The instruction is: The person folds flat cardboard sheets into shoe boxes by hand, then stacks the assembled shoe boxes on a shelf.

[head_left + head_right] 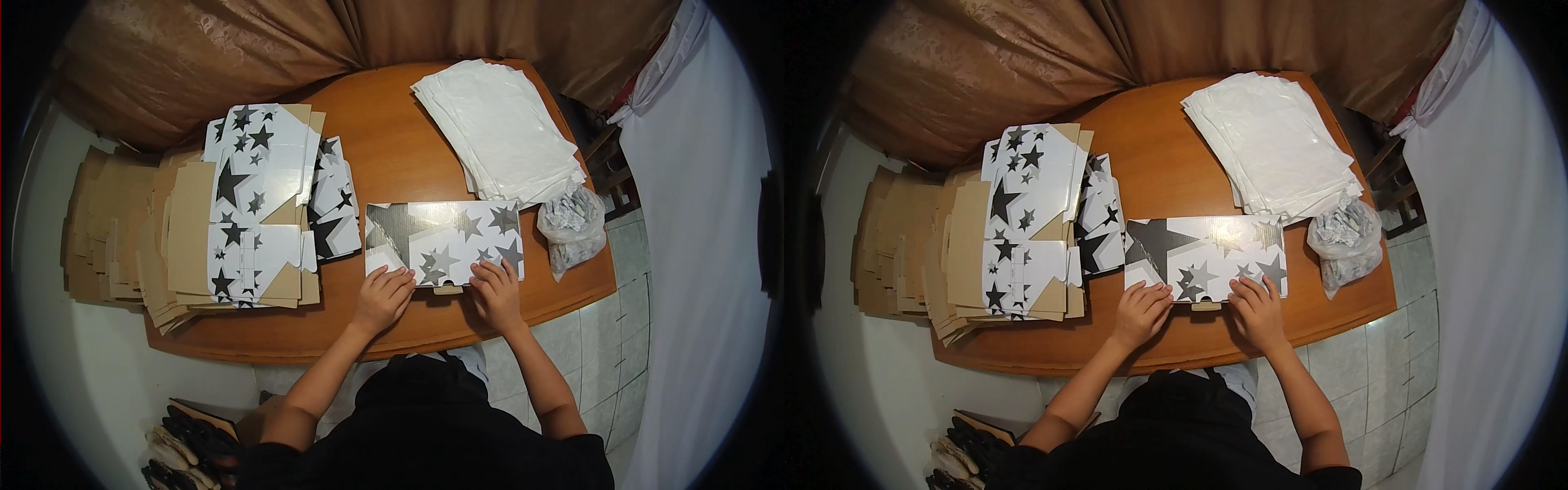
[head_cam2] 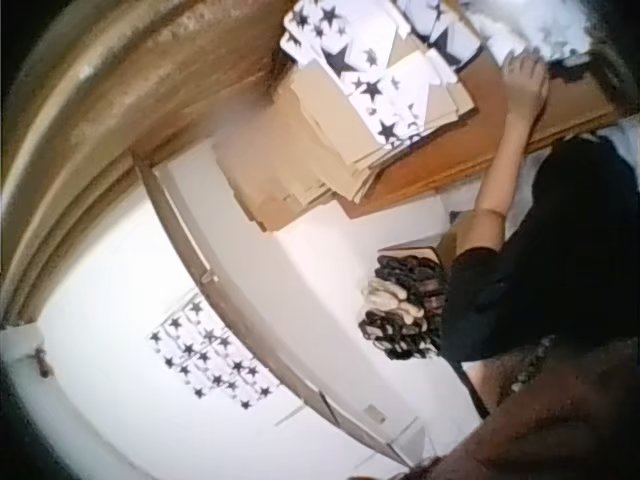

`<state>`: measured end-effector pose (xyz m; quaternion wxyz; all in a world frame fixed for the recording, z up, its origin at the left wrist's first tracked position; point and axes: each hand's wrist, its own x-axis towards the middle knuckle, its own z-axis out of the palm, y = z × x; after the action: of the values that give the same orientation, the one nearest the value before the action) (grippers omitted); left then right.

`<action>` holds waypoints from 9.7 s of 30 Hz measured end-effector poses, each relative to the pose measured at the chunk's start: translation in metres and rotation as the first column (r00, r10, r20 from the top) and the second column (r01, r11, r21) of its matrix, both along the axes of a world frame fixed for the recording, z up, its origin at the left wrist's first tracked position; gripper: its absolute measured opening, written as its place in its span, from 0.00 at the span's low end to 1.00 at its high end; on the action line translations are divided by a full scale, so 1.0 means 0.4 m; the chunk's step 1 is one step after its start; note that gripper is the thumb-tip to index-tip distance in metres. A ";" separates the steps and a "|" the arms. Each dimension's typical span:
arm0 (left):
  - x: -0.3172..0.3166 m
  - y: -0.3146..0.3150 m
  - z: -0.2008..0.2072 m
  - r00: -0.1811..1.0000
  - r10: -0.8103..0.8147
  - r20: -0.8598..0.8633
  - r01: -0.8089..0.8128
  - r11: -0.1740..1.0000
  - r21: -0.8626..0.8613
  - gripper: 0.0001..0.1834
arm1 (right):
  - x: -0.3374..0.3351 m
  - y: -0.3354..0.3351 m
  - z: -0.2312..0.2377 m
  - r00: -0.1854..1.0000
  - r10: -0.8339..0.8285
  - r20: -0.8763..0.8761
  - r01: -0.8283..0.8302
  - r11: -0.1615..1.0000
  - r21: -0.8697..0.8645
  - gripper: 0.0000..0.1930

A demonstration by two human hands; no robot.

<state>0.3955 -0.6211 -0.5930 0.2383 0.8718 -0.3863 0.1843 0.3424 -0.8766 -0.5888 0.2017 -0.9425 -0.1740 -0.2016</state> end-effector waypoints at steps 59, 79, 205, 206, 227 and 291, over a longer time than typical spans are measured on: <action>-0.030 -0.094 -0.035 0.984 -0.087 0.156 0.098 0.993 -0.068 0.12 | -0.003 0.044 -0.040 0.955 0.126 0.270 -0.093 0.987 -0.130 0.06; -0.030 -0.103 -0.041 0.984 -0.040 0.174 0.062 0.991 -0.120 0.11 | -0.007 0.064 -0.045 0.970 0.041 0.240 -0.026 0.998 -0.064 0.09; -0.601 -0.062 0.436 0.330 0.699 0.635 -0.916 0.399 0.038 0.52 | -0.087 0.157 0.388 0.431 0.632 0.644 -0.621 0.726 -0.297 0.25; -0.640 -0.027 0.453 0.314 0.702 0.639 -0.925 0.377 0.040 0.52 | -0.106 0.200 0.404 0.389 0.659 0.644 -0.671 0.681 -0.292 0.25; -1.353 0.614 0.843 -0.302 0.308 0.902 -0.936 -0.276 -0.219 0.37 | -0.659 1.184 0.814 -0.082 0.321 0.944 -0.812 0.527 -0.250 0.27; -1.048 1.518 1.760 -0.366 0.336 0.868 -0.916 -0.297 -0.271 0.49 | -0.548 2.132 1.716 0.172 0.155 0.973 -0.934 0.340 0.111 0.29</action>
<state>-0.0238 -0.0141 0.1111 -0.4983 0.6678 0.2985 0.4655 0.1232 -0.0240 0.0976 0.5043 -0.3658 -0.5248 -0.5800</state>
